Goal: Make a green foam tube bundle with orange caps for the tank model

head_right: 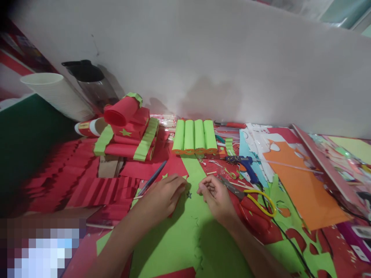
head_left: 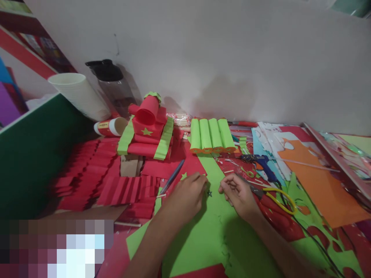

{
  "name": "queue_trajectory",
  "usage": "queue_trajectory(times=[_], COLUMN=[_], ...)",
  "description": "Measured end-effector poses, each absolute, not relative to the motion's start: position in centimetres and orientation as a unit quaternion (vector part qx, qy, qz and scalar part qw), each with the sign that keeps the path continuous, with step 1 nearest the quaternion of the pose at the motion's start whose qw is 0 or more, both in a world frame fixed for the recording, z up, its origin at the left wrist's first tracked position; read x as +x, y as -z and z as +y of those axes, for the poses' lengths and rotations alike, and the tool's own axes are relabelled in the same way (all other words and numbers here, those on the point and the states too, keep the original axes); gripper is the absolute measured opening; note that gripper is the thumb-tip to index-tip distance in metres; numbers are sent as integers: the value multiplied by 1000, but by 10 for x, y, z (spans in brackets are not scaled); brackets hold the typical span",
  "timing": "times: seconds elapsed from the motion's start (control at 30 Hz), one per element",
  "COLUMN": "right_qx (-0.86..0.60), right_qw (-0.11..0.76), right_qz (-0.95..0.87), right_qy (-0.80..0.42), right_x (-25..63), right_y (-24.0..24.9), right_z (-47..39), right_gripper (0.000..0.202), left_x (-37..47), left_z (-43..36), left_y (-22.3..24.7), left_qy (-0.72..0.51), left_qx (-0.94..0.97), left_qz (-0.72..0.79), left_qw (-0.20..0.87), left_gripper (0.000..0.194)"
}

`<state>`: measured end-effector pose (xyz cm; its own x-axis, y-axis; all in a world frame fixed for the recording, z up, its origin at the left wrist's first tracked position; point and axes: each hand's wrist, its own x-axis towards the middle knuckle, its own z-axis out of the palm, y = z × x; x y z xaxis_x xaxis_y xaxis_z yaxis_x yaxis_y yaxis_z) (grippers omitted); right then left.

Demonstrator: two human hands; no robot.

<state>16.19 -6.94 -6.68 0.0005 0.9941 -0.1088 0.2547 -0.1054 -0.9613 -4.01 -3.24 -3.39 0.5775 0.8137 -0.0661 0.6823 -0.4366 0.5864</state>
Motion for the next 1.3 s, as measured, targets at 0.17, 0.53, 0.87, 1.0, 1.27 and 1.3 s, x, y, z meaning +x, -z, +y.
queue_trajectory(times=[0.17,0.53,0.87,1.0,1.27,1.3], right_qx=[-572,-567,-597,-613,-606,-604], right_qw=[407,395,327,304,300,301], right_qz=[-542,-554,-610,-620,-629,-631], right_qy=[-462,-464,-406,-383,-384,-384], right_x=[163,163,162,163,164,163], right_y=[70,72,71,75,78,78], right_z=[-70,-70,-70,-69,-68,-68], right_gripper=[25,17,14,16,14,13], left_x=[-36,-31,-32,-32,-32,-32], left_z=[-37,-38,-35,-37,-36,-35], left_y=[36,41,43,41,43,43], left_qy=[-74,-94,-120,-124,-131,-129], left_qx=[828,824,792,790,792,791], left_qz=[447,443,460,452,443,443], left_qw=[330,340,383,396,400,401], left_gripper=[16,17,16,16,15,15])
